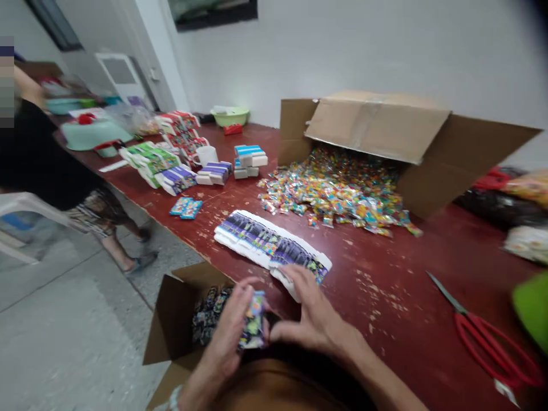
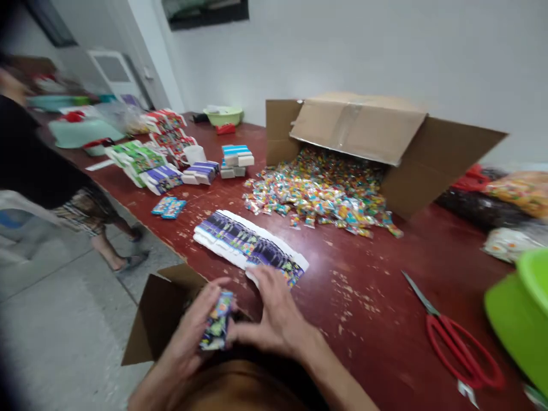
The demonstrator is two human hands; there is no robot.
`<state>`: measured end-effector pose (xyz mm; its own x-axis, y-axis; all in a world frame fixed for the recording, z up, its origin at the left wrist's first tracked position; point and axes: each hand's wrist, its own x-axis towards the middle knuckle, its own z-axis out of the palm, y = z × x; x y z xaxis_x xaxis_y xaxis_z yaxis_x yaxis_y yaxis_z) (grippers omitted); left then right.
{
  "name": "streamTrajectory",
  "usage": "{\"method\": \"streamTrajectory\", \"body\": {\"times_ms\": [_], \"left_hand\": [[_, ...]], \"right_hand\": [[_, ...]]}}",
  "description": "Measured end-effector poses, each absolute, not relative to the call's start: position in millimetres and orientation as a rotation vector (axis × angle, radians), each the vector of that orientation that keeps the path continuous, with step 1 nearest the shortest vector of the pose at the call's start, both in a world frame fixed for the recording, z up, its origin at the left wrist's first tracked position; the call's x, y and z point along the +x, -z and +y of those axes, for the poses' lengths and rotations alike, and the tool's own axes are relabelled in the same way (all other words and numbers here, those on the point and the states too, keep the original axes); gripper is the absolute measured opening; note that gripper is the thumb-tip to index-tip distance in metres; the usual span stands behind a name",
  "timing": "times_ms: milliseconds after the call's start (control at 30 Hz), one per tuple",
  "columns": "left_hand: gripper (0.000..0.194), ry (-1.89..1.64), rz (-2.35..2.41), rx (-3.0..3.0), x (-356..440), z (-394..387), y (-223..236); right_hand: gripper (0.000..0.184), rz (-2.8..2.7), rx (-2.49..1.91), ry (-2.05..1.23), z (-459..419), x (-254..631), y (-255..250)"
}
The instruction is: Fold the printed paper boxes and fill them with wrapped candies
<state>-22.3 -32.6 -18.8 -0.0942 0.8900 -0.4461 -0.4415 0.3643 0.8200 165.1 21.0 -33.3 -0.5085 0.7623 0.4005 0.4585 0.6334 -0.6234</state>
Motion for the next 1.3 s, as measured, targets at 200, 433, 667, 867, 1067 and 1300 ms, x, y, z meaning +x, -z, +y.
{"method": "streamTrajectory", "body": {"times_ms": [200, 433, 667, 867, 1067, 1300], "left_hand": [[0.068, -1.573, 1.801, 0.841, -100.9, -9.8, 39.6], [0.057, -1.482, 1.683, 1.125, -56.5, -12.8, 41.6], [0.052, -1.273, 1.540, 1.459, -15.6, -20.4, 14.9], [0.056, -0.725, 0.798, 0.887, 1.1, -19.1, -17.1], [0.048, -0.552, 0.586, 0.711, 15.8, -32.0, -12.1], [0.030, -0.764, 0.816, 0.701, 17.5, -34.3, -10.1]], "right_hand": [[0.084, -1.937, -1.785, -0.324, 81.4, 228.0, 50.6], [0.052, -1.650, -1.658, -0.567, 78.8, 229.1, 60.5], [0.040, -1.317, -1.390, -0.987, 67.3, 241.3, 28.3], [0.032, -1.332, -0.984, -1.433, 29.7, 213.7, -18.2], [0.026, -1.387, -0.879, -1.583, 14.2, 194.1, -24.4], [0.043, -1.163, -0.847, -1.699, 0.0, 189.9, -20.2]]}}
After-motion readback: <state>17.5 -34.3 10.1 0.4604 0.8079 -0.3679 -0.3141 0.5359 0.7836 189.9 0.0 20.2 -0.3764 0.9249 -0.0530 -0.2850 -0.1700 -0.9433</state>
